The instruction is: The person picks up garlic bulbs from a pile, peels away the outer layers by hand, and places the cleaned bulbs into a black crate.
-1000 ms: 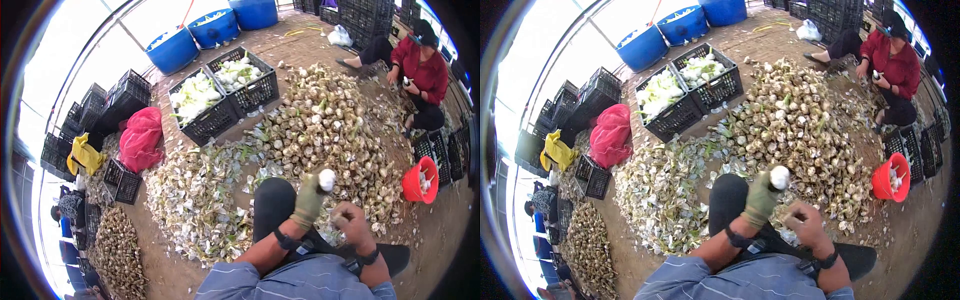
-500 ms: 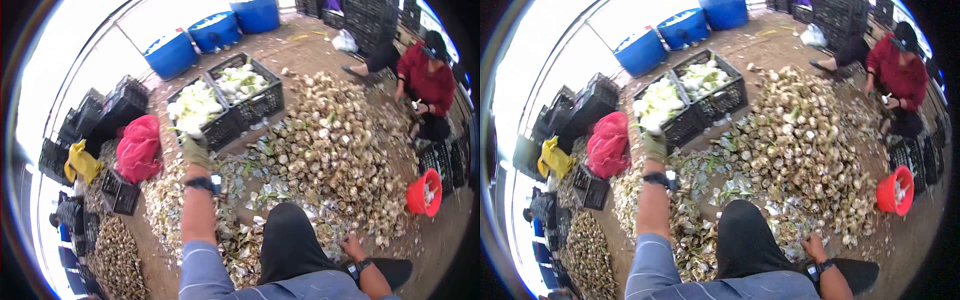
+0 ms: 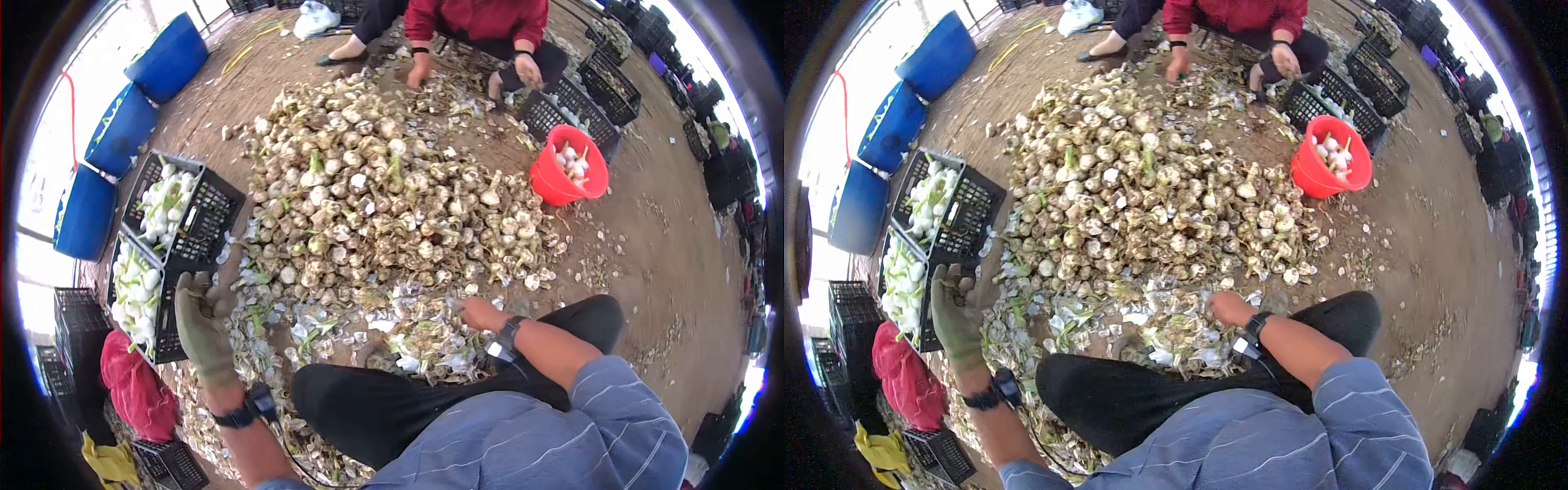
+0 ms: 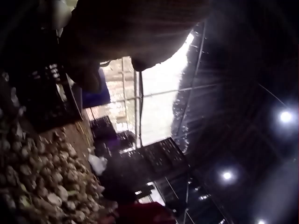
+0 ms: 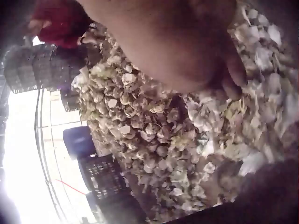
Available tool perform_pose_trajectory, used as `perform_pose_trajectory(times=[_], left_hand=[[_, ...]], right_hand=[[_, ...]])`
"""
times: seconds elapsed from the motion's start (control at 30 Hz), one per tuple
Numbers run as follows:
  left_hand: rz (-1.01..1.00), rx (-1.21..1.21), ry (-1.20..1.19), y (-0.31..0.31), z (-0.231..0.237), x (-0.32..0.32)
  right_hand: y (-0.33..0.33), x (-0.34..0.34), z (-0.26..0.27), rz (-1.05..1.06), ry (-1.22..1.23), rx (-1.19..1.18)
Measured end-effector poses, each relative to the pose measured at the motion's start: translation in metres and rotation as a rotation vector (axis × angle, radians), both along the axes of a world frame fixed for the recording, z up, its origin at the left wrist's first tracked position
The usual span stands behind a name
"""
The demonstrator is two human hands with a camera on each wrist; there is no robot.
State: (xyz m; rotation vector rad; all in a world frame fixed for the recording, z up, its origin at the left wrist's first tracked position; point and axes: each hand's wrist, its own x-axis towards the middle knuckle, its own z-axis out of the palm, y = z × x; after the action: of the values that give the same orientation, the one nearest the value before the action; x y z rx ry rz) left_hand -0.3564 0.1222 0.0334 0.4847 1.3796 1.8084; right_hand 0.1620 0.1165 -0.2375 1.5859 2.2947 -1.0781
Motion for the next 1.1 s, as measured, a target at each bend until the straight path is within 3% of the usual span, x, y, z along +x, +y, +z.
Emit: perform_pose_trajectory(times=[0.03,0.07,0.1,0.17,0.23,0.27,0.3,0.37,0.4,0.43,0.5,0.53,0.6,0.7,0.77,0.83,0.9,0.93,1.03,1.07,1.1], left_hand=[[-0.055,0.03,0.025,0.002,0.016,0.038],[-0.088,0.03,0.038,0.001,0.034,0.078],[-0.117,0.029,0.052,0.001,0.047,0.112],[-0.201,-0.028,0.066,-0.002,0.054,0.156],[-0.361,0.037,0.036,-0.007,0.049,0.192],[-0.351,-0.045,0.086,-0.008,0.042,0.213],[-0.342,-0.125,0.139,-0.006,0.032,0.228],[-0.389,-0.172,0.082,0.0,-0.005,0.237],[-0.422,-0.36,0.198,0.003,-0.017,0.239],[-0.434,-0.398,0.17,0.001,-0.024,0.24],[-0.454,-0.462,0.119,0.005,-0.027,0.241],[-0.479,-0.448,0.143,0.004,-0.032,0.24],[-0.514,-0.428,0.233,0.005,-0.043,0.243],[-0.556,-0.438,0.306,0.003,-0.046,0.246],[-0.57,-0.432,0.349,0.002,-0.049,0.246],[-0.608,-0.474,0.314,0.005,-0.045,0.248],[-0.624,-0.44,0.255,0.008,-0.049,0.255],[-0.648,-0.414,0.405,0.007,-0.056,0.255],[-0.685,-0.499,0.237,0.012,-0.049,0.268],[-0.708,-0.451,0.236,0.011,-0.053,0.269],[-0.689,-0.43,-0.033,0.013,-0.04,0.278]], right_hand=[[0.005,0.013,-0.024,0.054,-0.024,0.063],[0.011,0.042,-0.087,0.013,0.036,-0.115],[0.03,0.034,-0.039,0.128,-0.274,-0.1],[0.046,0.048,-0.043,-0.094,-0.212,-0.173],[0.066,0.045,-0.023,-0.206,-0.298,-0.287],[0.072,0.042,-0.018,-0.26,-0.342,-0.346],[0.073,0.043,-0.027,-0.275,-0.281,-0.255],[0.07,0.05,-0.05,-0.314,-0.166,-0.079],[0.071,0.05,-0.065,-0.246,-0.095,-0.051],[0.064,0.049,-0.078,-0.291,-0.052,-0.12],[0.073,0.014,-0.043,-0.382,0.037,-0.248],[0.063,0.003,-0.063,-0.436,0.101,-0.135],[0.067,-0.023,-0.088,-0.836,0.155,-0.285],[0.074,-0.047,-0.093,-1.055,0.16,-0.312],[0.079,-0.037,-0.083,-1.145,0.421,-0.512],[0.082,-0.031,-0.072,-1.093,0.552,-0.684],[0.093,-0.037,0.017,-0.999,0.762,-0.784],[0.096,-0.047,0.059,-0.912,0.774,-0.698],[0.086,-0.058,0.095,-0.558,0.856,-0.322],[0.081,-0.061,0.126,-0.479,0.941,-0.3],[0.072,-0.064,0.17,-0.415,0.85,-0.123]])
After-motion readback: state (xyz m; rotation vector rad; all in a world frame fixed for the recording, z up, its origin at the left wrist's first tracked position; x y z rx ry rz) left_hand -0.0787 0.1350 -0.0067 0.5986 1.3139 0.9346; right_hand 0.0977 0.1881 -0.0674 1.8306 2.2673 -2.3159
